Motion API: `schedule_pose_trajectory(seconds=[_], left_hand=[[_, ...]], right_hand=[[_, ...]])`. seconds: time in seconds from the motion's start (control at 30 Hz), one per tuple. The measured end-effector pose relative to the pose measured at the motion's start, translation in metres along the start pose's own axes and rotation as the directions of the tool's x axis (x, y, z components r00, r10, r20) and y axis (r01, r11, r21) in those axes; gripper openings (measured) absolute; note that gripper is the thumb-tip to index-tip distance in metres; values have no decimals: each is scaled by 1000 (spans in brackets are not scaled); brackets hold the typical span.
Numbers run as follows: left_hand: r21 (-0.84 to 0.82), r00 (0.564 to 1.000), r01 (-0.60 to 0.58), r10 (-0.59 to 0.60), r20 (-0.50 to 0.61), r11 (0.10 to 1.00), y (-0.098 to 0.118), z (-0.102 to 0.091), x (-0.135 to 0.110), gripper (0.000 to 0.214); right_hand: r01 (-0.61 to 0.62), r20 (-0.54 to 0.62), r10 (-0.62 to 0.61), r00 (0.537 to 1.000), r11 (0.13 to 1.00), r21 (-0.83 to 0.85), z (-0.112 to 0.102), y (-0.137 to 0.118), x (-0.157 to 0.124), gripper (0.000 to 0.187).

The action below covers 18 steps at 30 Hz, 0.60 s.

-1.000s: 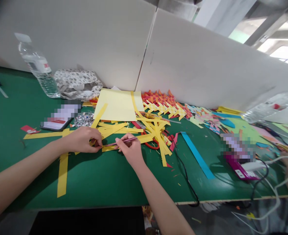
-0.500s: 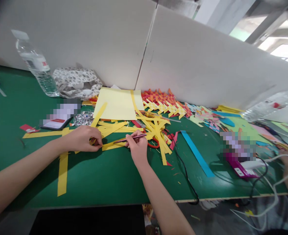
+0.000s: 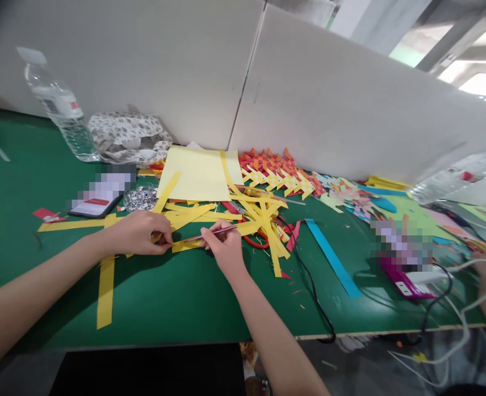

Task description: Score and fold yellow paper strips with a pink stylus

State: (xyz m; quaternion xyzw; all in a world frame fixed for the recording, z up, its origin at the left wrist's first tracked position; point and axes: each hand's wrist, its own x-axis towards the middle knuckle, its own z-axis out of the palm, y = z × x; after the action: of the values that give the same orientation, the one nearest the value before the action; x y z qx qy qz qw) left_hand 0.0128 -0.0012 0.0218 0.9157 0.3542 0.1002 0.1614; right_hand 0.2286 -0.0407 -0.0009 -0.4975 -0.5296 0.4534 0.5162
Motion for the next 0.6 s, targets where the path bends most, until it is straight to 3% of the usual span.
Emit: schedule_pose_trajectory(seconds=[0.13,0.3,0.6], left_hand=[[-8,1000,2,-2,3,1000,0,-1,0,12],[-14,1000,5,-5,5,1000,0,0,0,12],[-9,1000,17,-17,21,1000,1,-1,1,11]], right_hand=[[4,-81,-2,997,1000,23,-6,2,3,24],[23,-93,-19,996,999,45,-7,2,2,25],[23,105,-25,994,999,22,2,1,2,25]])
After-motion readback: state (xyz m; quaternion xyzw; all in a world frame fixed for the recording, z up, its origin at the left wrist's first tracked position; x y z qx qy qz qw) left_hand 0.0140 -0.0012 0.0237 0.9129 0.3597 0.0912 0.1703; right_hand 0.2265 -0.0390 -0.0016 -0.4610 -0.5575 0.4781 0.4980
